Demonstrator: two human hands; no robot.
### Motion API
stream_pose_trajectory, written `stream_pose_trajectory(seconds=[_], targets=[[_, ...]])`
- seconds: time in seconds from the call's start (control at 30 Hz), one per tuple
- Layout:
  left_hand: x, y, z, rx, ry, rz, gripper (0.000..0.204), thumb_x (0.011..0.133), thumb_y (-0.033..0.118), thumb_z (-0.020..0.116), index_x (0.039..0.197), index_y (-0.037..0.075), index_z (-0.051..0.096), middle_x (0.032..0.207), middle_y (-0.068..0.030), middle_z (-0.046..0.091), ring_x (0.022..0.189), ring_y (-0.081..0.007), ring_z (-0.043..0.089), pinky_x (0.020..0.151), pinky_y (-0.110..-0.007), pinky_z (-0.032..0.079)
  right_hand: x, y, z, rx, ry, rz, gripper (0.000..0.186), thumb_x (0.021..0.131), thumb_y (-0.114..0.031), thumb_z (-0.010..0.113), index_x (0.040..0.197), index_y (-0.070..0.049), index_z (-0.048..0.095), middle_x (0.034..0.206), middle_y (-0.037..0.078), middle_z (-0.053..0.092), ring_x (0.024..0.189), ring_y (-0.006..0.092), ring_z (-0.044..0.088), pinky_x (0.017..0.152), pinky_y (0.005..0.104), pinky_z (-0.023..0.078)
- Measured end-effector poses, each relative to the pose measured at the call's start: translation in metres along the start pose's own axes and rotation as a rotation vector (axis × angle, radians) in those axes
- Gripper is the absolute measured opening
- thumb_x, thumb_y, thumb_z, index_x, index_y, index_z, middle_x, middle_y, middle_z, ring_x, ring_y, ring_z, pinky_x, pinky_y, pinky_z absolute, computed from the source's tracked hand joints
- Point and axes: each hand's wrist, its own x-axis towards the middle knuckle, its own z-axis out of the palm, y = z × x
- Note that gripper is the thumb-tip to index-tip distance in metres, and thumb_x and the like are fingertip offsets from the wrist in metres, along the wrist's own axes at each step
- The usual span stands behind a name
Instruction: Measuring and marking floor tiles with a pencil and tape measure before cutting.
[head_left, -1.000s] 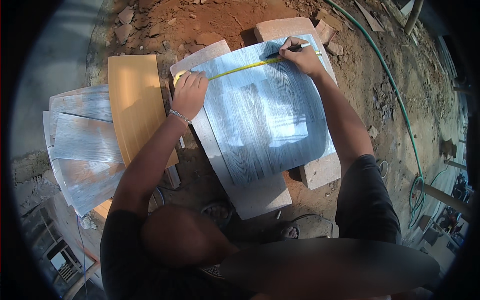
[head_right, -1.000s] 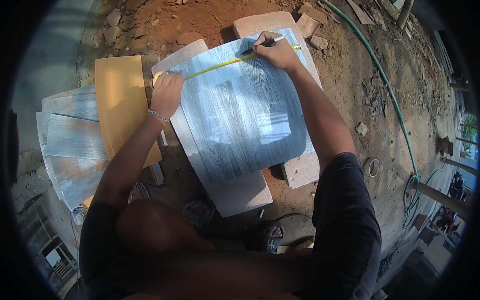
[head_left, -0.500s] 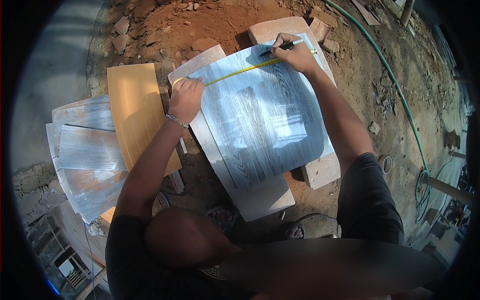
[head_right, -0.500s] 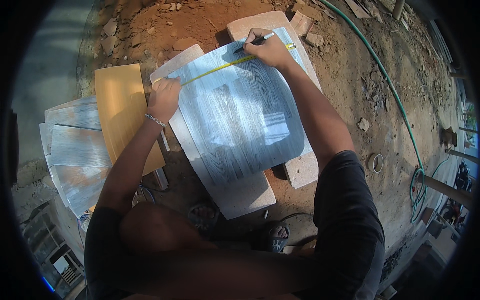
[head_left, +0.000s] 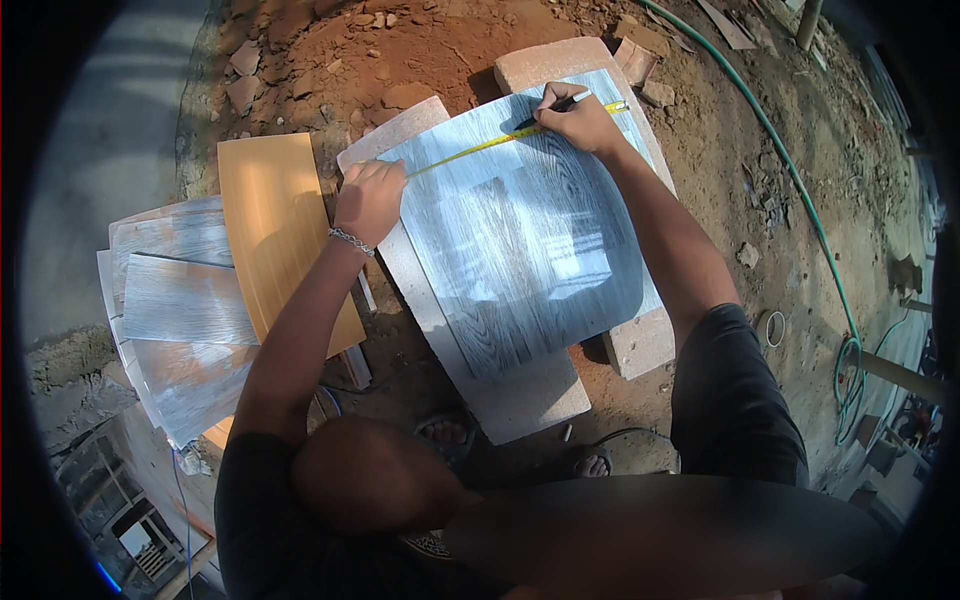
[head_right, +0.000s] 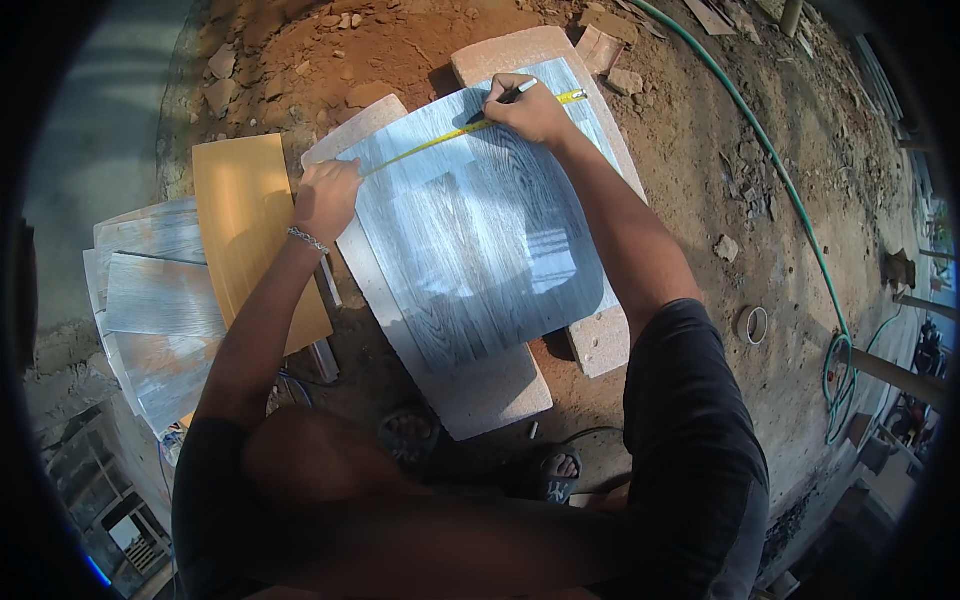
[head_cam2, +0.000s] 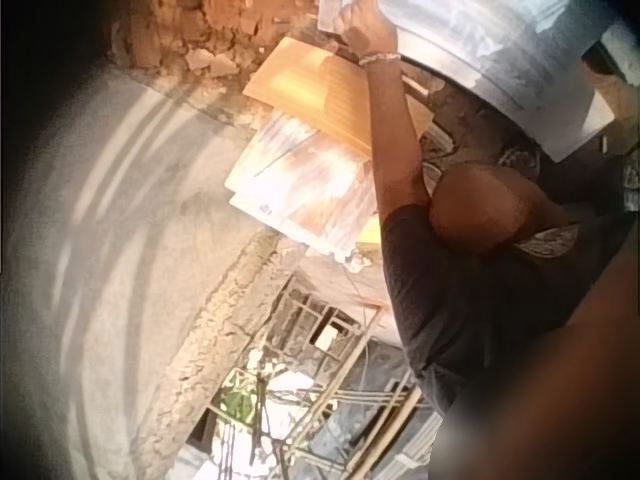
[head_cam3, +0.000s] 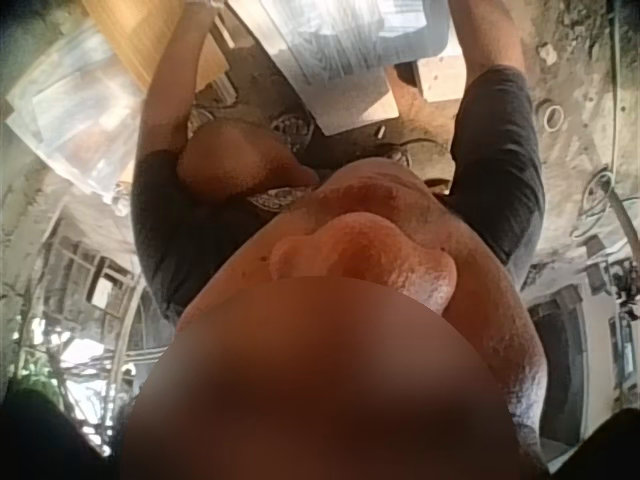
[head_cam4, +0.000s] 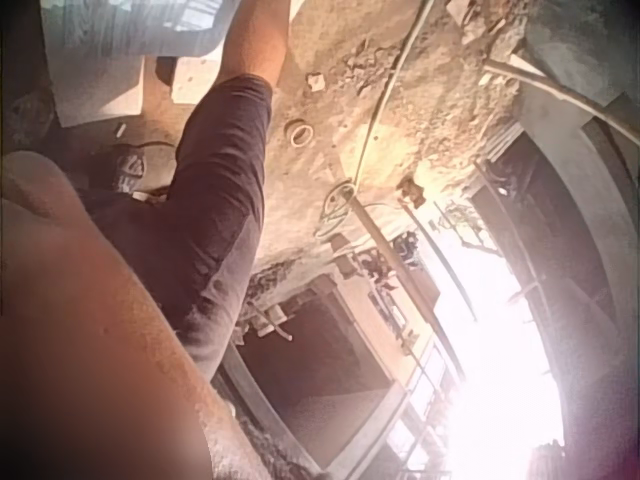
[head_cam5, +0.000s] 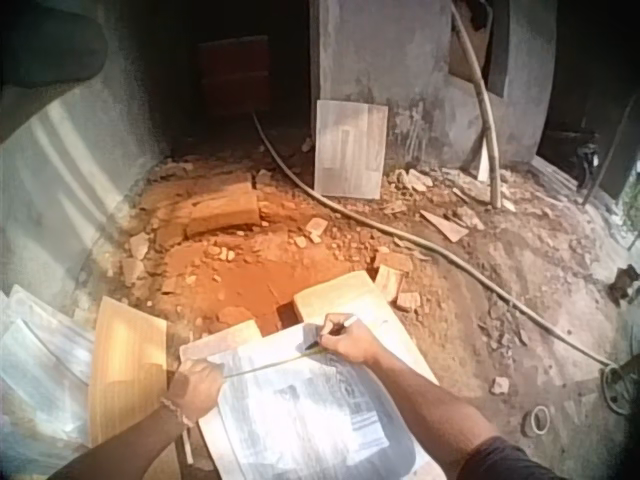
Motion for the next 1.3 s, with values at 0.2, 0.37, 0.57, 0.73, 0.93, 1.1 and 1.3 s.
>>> stream_pose_trajectory(seconds=[0.2,0.37,0.57,0.73,0.93,1.1,1.3], targets=[[0.001,0.0,-0.001,0.001,-0.001,0.004,0.019,0.089,0.012,0.068,0.107,0.003,0.069,0.092,-0.0092,0.071,0.096,-0.026,0.067,0.087,-0.039,0.046,-0.002,-0.003,0.004,-0.036,0.008,-0.019,0.011,0.088,-0.01,0.071,0.081,-0.004,0.064,0.08,0.003,0.068,0.078,0.0107,0.062,0.074,0.0274,0.048],[0.001,0.0,-0.001,-0.002,-0.005,-0.003,0.018,0.089,0.012,0.068,0.106,0.004,0.069,0.089,-0.0087,0.07,0.094,-0.0262,0.067,0.085,-0.039,0.046,-0.005,-0.009,0.006,-0.037,0.052,-0.024,0.012,0.082,-0.013,0.072,0.077,-0.006,0.064,0.075,-0.002,0.062,0.071,0.0089,0.055,0.067,0.0273,0.045],[0.003,0.001,-0.001,-0.021,0.009,-0.001,0.016,0.09,0.012,0.068,0.104,0.004,0.069,0.088,-0.0086,0.07,0.094,-0.026,0.067,0.085,-0.039,0.046,-0.006,-0.008,0.004,-0.09,0.044,-0.008,0.013,0.086,-0.012,0.072,0.079,-0.004,0.064,0.08,0.0,0.066,0.076,0.0087,0.057,0.071,0.0266,0.045],[0.002,0.001,-0.001,-0.003,-0.005,-0.007,0.016,0.091,0.013,0.067,0.104,0.004,0.069,0.089,-0.0086,0.07,0.093,-0.0258,0.067,0.085,-0.039,0.046,-0.007,-0.01,0.004,-0.063,0.026,-0.001,0.013,0.085,-0.012,0.072,0.078,-0.004,0.064,0.08,0.0,0.066,0.076,0.0087,0.057,0.072,0.0268,0.045],[0.001,0.0,0.0,0.005,-0.003,0.001,0.016,0.091,0.013,0.067,0.104,0.004,0.069,0.09,-0.0085,0.07,0.093,-0.0251,0.067,0.084,-0.039,0.045,-0.007,-0.012,0.004,-0.064,0.031,-0.015,0.013,0.085,-0.011,0.072,0.079,-0.004,0.064,0.081,0.001,0.067,0.077,0.009,0.058,0.073,0.0272,0.046],[0.001,-0.001,-0.001,0.006,-0.013,-0.002,0.016,0.091,0.013,0.067,0.104,0.004,0.069,0.09,-0.008,0.071,0.094,-0.0251,0.067,0.084,-0.039,0.045,-0.005,-0.006,0.007,-0.035,0.036,-0.012,0.012,0.085,-0.011,0.072,0.079,-0.004,0.064,0.08,0.001,0.067,0.077,0.0093,0.058,0.073,0.0272,0.046],[0.002,0.0,-0.003,0.001,-0.011,-0.016,0.016,0.09,0.013,0.068,0.104,0.005,0.069,0.089,-0.0077,0.071,0.094,-0.0248,0.067,0.085,-0.039,0.045,-0.004,-0.006,0.003,-0.097,0.021,-0.008,0.013,0.085,-0.01,0.072,0.079,-0.004,0.063,0.079,0.002,0.067,0.077,0.0099,0.059,0.073,0.0277,0.047]])
